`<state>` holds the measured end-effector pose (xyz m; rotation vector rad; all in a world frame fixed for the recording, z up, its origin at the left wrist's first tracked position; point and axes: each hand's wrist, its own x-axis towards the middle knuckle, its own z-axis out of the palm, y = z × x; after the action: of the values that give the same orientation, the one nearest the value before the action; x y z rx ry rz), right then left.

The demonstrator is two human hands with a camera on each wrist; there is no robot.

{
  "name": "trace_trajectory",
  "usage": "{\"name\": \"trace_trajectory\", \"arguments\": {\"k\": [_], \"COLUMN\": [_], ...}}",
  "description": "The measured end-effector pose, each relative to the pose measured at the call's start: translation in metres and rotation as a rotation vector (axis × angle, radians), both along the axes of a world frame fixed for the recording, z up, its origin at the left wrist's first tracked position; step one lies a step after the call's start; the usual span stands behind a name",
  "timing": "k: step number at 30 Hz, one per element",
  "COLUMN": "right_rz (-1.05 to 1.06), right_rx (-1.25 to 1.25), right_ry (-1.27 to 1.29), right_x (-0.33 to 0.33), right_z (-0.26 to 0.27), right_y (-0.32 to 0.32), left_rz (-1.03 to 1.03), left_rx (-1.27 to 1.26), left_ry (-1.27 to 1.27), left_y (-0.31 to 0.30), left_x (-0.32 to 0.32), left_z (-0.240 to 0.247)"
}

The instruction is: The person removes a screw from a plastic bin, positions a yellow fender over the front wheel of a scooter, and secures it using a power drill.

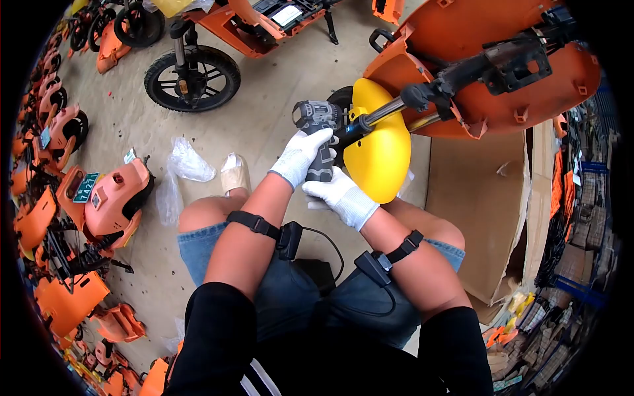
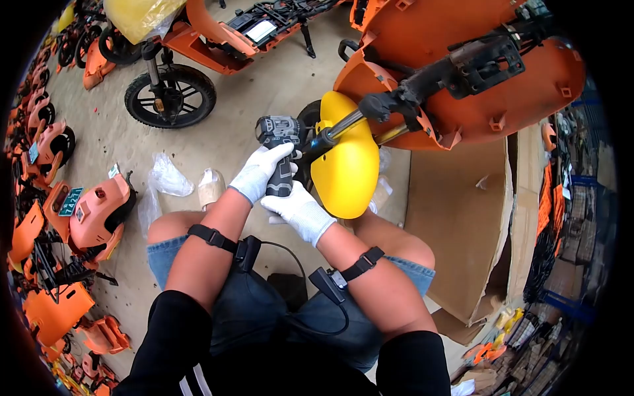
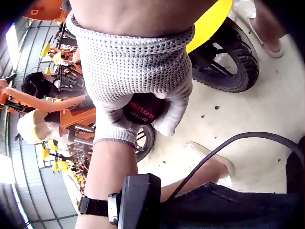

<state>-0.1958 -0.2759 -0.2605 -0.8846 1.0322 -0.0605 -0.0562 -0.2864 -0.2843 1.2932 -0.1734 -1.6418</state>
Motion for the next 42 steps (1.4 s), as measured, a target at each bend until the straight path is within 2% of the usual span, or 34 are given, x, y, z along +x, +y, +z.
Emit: {"name": "trace_trajectory", "arguments": {"k": [2, 12, 17, 19, 25, 27, 32, 35, 38, 39, 42], "right_rz": [0.001, -0.022, 0.004, -0.124, -0.155, -0.208, -0.26, -0.324, -0.395, -0.419, -0.347], "right_rx": [-0.012, -0.005, 0.082, 0.088, 0.123, 0.128, 0.152, 0.136, 0.191, 0.193, 0.192], "right_ry": [0.025, 0.019, 0.024, -0.009, -0.039, -0.034, -0.003, -0.081, -0.1, -0.082, -0.061], "right_x": [0.001, 0.0, 0.003, 0.008, 0.018, 0.019, 0.025, 0.031, 0.037, 0.043, 0.043], "right_z": [0.001, -0.001, -0.002, -0.003, -0.016, -0.025, -0.016, -0.019, 0.003, 0.017, 0.026], "right_y": [-0.001, -0.001, -0.005, -0.006, -0.003, 0.0, -0.001, 0.0, -0.01, -0.017, -0.022], "left_rz": [-0.044, -0.017, -0.121, -0.148, -0.184, -0.15, -0.143, -0.232, -0.025, -0.02, 0.036], "left_rx": [-0.003, -0.001, -0.034, -0.045, -0.033, 0.045, 0.007, 0.054, 0.02, 0.058, 0.097], "left_ry": [0.022, 0.009, -0.058, -0.058, 0.058, 0.286, 0.181, 0.143, 0.564, 0.691, 0.62], "left_y": [-0.002, -0.006, -0.01, -0.014, -0.015, -0.016, -0.019, -0.023, -0.025, -0.033, -0.026], "left_x": [0.003, 0.0, 0.007, 0.013, 0.02, 0.019, 0.022, 0.028, 0.026, 0.031, 0.028], "left_z": [-0.006, -0.018, -0.022, -0.018, -0.018, -0.023, -0.023, -0.028, -0.04, -0.052, -0.031]}}
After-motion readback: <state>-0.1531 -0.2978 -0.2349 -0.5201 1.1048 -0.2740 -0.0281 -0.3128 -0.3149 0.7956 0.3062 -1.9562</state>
